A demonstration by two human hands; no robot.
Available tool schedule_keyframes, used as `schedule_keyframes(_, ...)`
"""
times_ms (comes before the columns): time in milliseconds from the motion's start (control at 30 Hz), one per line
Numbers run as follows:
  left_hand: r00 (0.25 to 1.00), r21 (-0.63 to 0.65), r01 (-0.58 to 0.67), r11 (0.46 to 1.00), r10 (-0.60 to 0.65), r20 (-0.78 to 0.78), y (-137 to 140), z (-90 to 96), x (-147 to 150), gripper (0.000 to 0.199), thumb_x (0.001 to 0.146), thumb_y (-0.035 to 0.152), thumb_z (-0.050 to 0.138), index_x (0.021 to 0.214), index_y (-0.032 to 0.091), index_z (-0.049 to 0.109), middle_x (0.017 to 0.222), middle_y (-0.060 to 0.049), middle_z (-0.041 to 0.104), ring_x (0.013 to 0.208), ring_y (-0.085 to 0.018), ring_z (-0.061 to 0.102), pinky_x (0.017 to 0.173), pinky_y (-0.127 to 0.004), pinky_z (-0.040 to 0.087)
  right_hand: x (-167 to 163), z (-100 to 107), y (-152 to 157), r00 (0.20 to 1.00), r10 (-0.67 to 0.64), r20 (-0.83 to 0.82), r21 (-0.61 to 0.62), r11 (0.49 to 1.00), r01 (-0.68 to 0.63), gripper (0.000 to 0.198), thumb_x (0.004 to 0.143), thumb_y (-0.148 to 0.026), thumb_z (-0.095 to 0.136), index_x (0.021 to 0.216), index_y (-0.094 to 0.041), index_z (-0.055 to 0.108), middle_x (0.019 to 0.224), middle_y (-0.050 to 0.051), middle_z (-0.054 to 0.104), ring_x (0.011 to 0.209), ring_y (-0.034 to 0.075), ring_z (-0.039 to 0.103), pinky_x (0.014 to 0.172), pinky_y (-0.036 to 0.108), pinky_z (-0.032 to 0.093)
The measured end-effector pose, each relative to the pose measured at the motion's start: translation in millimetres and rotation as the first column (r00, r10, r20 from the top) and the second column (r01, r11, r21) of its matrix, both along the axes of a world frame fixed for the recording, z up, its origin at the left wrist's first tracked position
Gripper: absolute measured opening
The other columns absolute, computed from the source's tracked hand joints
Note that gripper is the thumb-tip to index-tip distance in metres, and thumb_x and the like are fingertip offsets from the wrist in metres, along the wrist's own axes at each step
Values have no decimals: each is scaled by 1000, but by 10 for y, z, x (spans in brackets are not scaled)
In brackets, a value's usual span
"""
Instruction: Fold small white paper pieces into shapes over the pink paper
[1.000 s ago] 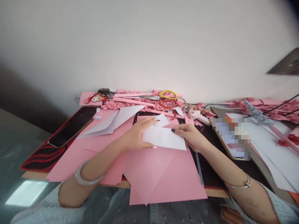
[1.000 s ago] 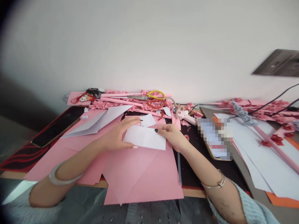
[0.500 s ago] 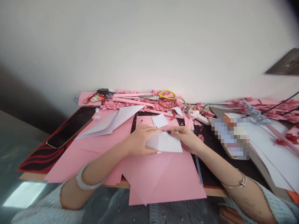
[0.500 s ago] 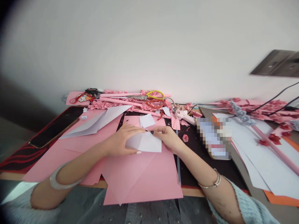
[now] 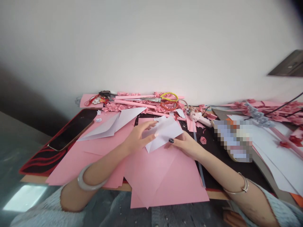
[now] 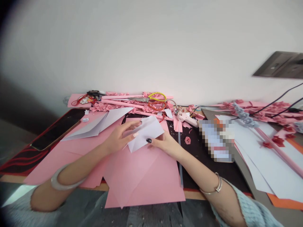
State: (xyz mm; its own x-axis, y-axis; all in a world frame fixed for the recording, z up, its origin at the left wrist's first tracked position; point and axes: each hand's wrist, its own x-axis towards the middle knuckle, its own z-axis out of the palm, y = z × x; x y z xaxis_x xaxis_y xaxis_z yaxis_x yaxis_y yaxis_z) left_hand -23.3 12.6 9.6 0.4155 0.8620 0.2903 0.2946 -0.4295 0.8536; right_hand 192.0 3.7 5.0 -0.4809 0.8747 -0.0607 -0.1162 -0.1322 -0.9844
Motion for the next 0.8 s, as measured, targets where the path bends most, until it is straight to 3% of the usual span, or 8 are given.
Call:
schedule_keyframes(133, 987, -135, 56, 989, -34, 159, -7, -3, -3, 43, 88, 42, 43, 124, 19, 50, 122, -8, 56, 111, -26, 52, 92, -35, 41, -65, -9, -44, 990, -74, 120, 35, 997, 70, 25, 72, -31, 68, 91, -17, 62, 81, 4, 68, 64, 16, 62, 65, 31, 53)
schedule_keyframes(267, 960, -316, 67, 946, 25, 279, -9, -33, -26, 44, 90, 47, 36, 119, 19, 54, 101, -6, 66, 92, -25, 60, 80, -34, 46, -9, -51, 1, 988, -150, 47, 44, 988, 148, 23, 74, -31, 65, 93, -18, 64, 92, 5, 69, 79, 19, 64, 79, 35, 50)
schedule_keyframes(500, 978, -377, -12, 926, 90, 188, 19, -40, -55, 37, 78, 42, 58, 107, 19, 59, 97, -6, 66, 84, -25, 62, 65, -34, 48, 96, -47, 61, 964, -260, 62, 60, 965, 256, 25, 76, -35, 63, 94, -18, 64, 88, 5, 69, 73, 17, 63, 70, 31, 49)
schedule_keyframes(600, 984, -412, -10, 911, 83, 158, 33, -45, -66, 35, 74, 42, 63, 99, 18, 62, 96, -8, 67, 86, -27, 62, 66, -36, 50, 108, -58, 63, 966, -245, 81, 92, 967, 238, 28, 77, -38, 61, 96, -17, 63, 90, 6, 69, 74, 17, 63, 67, 30, 49)
schedule_keyframes(800, 977, -470, 59, 881, 46, 209, 66, -81, -110, 30, 73, 40, 65, 92, 17, 65, 93, -9, 68, 85, -27, 64, 71, -40, 51, 124, -78, 62, 978, -128, 165, 135, 985, 106, 32, 76, -34, 63, 104, -18, 62, 100, 6, 68, 91, 22, 63, 79, 35, 50)
